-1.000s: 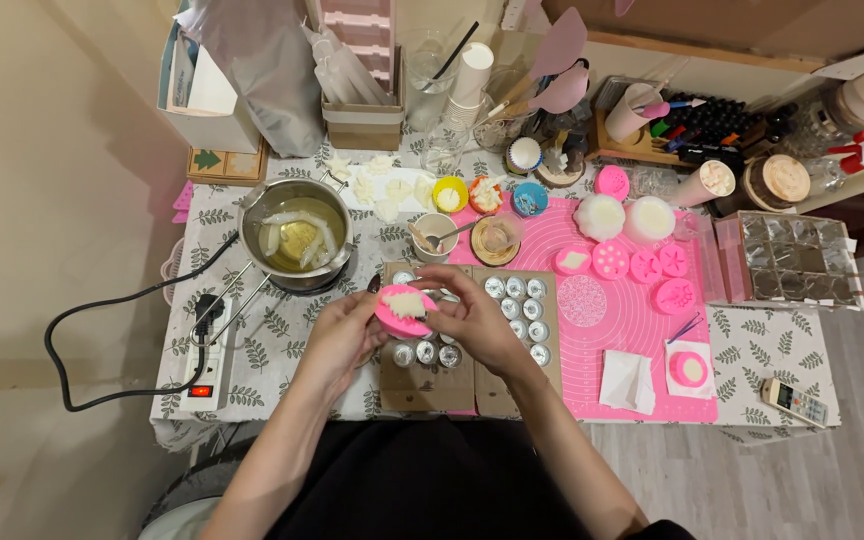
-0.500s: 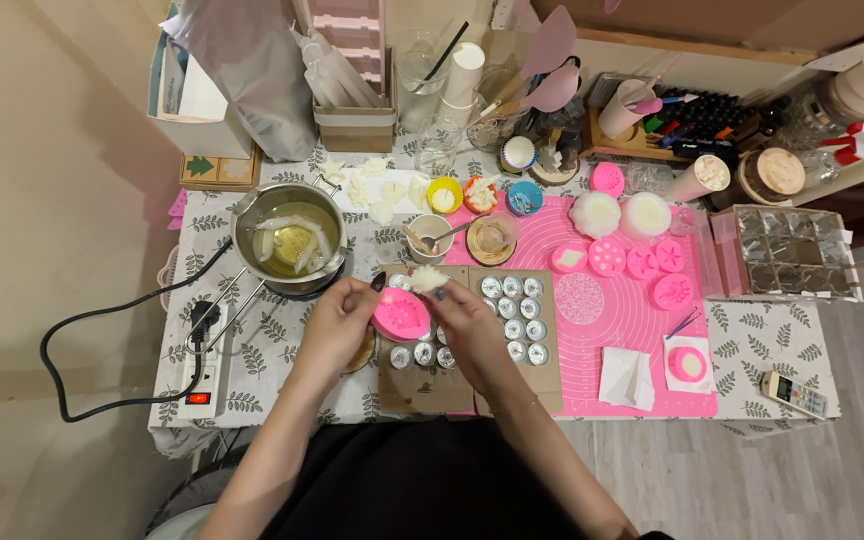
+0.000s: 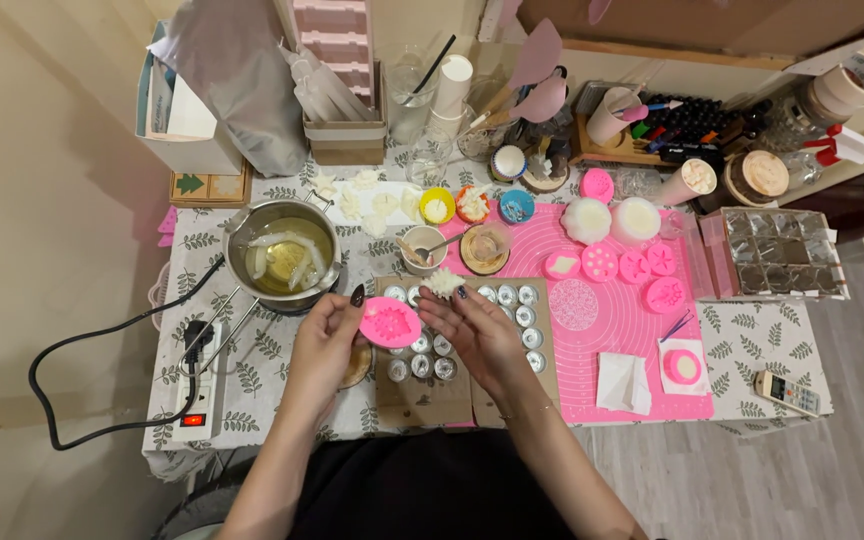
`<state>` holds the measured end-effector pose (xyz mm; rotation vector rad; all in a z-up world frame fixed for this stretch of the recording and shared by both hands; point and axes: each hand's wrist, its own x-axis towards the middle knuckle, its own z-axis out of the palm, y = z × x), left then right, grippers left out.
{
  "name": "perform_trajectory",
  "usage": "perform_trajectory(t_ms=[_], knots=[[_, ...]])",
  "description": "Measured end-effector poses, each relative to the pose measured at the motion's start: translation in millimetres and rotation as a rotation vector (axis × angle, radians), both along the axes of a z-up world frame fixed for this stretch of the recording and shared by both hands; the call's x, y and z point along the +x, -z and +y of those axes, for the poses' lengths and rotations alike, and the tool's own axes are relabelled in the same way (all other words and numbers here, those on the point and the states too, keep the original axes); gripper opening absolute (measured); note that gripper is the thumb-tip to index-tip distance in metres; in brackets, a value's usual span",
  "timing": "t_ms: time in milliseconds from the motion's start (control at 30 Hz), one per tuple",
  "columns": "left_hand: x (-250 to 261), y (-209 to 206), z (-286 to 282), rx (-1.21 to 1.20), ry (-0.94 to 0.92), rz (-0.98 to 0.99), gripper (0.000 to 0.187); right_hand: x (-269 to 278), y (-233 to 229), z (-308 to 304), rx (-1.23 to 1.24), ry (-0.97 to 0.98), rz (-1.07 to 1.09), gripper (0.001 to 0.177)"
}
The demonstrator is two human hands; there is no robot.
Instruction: The recorder prepares candle decorations by melting wax and demolding small decorative wax pieces from silicone molds.
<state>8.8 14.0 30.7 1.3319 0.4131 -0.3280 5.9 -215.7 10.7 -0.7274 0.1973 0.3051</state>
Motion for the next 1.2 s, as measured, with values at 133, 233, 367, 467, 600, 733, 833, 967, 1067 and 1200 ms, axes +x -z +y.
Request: perform_trajectory(t_ms=[133,233,367,467,600,733,833,967,1067,1200], knots=[[-4,-1,2,-0.051,-0.052,-0.054,0.013,23,-4,-11,-0.062,-0.045,-0.025,0.025],[-4,-13,6,-0.068,-0.114,-0.061,0.016,60,-17,-18,-0.231,-0.091,-0.053,0.030],[-3,-24,17,-0.056,-0.250,-0.074,0.015,123,-22,-23,-0.350,-0.155,-0.070,0.034],[1,-29,24,-0.040,-0.342,-0.087,0.016,173,-12,-15,-0.388,-0.195,-0.083,0.033],[4,-41,25,-0.033,-0.411,-0.151,0.017,223,15,5,-0.512,-0.224,-0.044,0.030],[11,-41,24,0.017,-0.439,-0.100,0.019,255,48,13,-0.456,-0.262,0.039,0.027],[14,-43,24,0.032,-0.434,-0.090,0.019,266,76,13,-0.422,-0.295,0.099,0.025],[17,-45,27,0.027,-0.432,-0.094,0.017,267,88,13,-0.538,-0.335,0.101,0.024],[16,-40,29,0.050,-0.422,-0.104,0.017,263,89,9,-0.787,-0.404,0.034,0.023],[18,-42,30,0.073,-0.412,-0.130,0.015,269,100,12,-1.291,-0.535,-0.232,0.026]])
